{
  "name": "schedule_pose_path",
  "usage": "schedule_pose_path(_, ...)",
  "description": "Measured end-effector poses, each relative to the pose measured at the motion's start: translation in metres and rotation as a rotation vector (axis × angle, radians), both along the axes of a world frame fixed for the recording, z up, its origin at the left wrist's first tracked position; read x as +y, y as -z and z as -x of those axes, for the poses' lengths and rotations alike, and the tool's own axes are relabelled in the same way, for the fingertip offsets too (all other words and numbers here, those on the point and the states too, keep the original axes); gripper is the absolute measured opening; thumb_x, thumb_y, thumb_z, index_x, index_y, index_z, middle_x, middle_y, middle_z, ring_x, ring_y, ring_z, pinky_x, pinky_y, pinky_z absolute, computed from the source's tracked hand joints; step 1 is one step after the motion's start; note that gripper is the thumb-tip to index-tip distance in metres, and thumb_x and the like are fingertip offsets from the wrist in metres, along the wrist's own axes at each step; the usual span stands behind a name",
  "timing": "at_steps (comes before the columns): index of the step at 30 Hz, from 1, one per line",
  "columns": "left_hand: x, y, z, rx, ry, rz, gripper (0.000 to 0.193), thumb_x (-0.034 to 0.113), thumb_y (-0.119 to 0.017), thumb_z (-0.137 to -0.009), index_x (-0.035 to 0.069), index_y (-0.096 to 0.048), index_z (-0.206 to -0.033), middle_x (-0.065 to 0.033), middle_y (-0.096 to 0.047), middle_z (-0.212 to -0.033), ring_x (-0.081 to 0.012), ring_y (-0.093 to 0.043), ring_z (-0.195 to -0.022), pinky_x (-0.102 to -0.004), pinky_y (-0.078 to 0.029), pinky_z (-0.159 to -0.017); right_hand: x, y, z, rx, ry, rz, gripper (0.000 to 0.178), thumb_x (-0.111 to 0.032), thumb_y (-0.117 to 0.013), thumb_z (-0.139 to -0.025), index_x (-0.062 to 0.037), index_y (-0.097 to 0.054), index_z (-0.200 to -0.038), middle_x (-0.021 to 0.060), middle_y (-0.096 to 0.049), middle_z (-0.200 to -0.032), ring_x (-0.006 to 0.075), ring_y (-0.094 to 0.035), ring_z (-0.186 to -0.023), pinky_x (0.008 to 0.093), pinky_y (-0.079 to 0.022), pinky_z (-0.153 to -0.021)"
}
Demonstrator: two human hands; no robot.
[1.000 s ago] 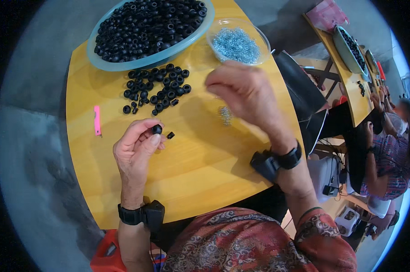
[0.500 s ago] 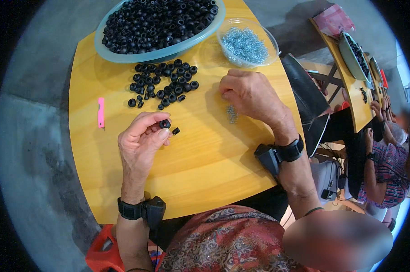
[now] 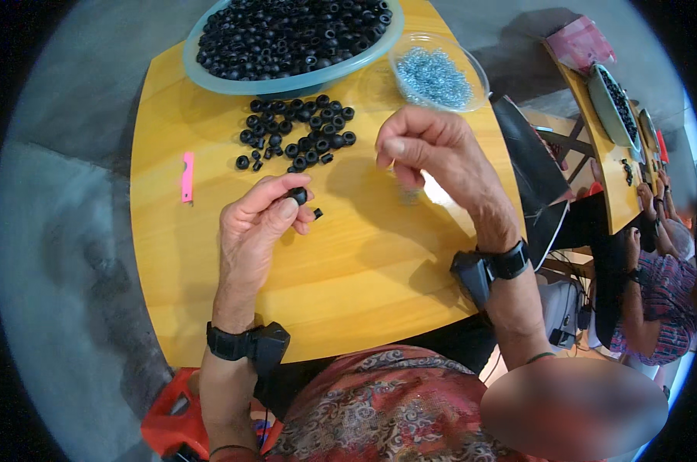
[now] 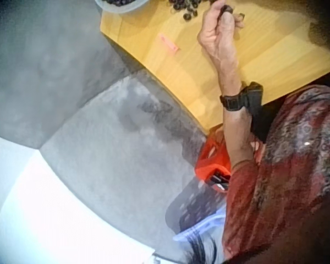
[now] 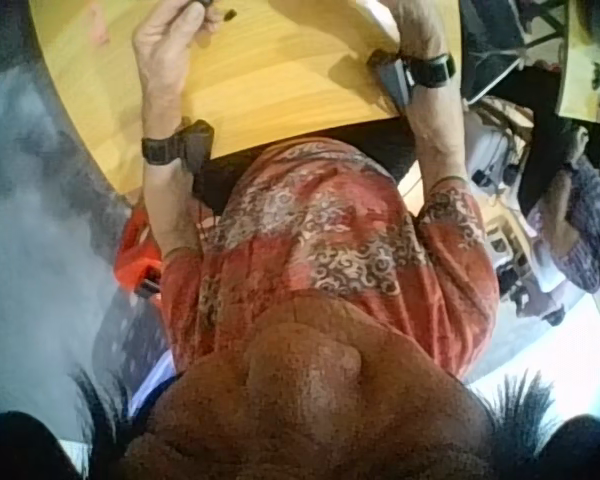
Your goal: Manually assembling small plastic or rubber components by inserting tiny metal pins into black rubber grommets.
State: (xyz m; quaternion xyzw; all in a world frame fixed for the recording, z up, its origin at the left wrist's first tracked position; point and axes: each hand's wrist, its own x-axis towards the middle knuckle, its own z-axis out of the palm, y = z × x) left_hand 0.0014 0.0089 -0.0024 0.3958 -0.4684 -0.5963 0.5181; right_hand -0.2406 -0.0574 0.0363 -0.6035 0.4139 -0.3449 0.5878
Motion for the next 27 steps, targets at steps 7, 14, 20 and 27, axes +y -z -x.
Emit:
schedule_pose_path(7, 0.000, 0.002, -0.001, 0.106, 0.079, -0.090, 0.030, 0.016, -0.059, -0.090, -0.001, -0.059, -0.114, -0.0065, -0.064, -0.092, -0.0115, -0.060, -0.079, -0.0244, -0.049, -0.072, 0.035, 0.003, -0.045, -0.178, -0.150, -0.223, 0.014, -0.017, -0.055, -0.092, -0.0048, -0.060, -0.088, -0.0004, -0.061, -0.071, 0.0051, -0.054, -0.053, 0.0185, -0.042, -0.046)
schedule_pose_path(14, -0.001, -0.001, -0.001, 0.170, 0.121, -0.117, 0.031, 0.011, -0.059, -0.089, -0.002, -0.057, -0.117, -0.0058, -0.064, -0.093, -0.0109, -0.059, -0.078, -0.0241, -0.049, -0.074, 0.038, 0.031, -0.053, -0.464, -0.130, -0.470, 0.020, -0.023, -0.056, -0.092, -0.0045, -0.060, -0.089, 0.0024, -0.063, -0.074, 0.0072, -0.058, -0.055, 0.0185, -0.044, -0.046)
schedule_pose_path(20, -0.001, 0.001, -0.004, 0.164, 0.103, -0.122, 0.029, 0.007, -0.060, -0.086, -0.003, -0.057, -0.114, -0.0071, -0.064, -0.094, -0.0107, -0.059, -0.079, -0.0237, -0.049, -0.075, 0.037, 0.032, -0.053, -0.542, -0.159, -0.521, 0.021, -0.025, -0.056, -0.092, -0.0047, -0.060, -0.087, 0.0027, -0.064, -0.075, 0.0077, -0.059, -0.056, 0.0182, -0.045, -0.048)
schedule_pose_path(27, 0.000, 0.003, -0.006, 0.191, 0.063, -0.128, 0.029, 0.004, -0.061, -0.085, -0.002, -0.059, -0.113, -0.0073, -0.064, -0.101, -0.0120, -0.060, -0.079, -0.0254, -0.050, -0.077, 0.037, 0.031, -0.053, -0.584, -0.124, -0.515, 0.019, -0.019, -0.057, -0.091, -0.0029, -0.062, -0.097, 0.0048, -0.066, -0.083, 0.0085, -0.061, -0.065, 0.0198, -0.049, -0.056)
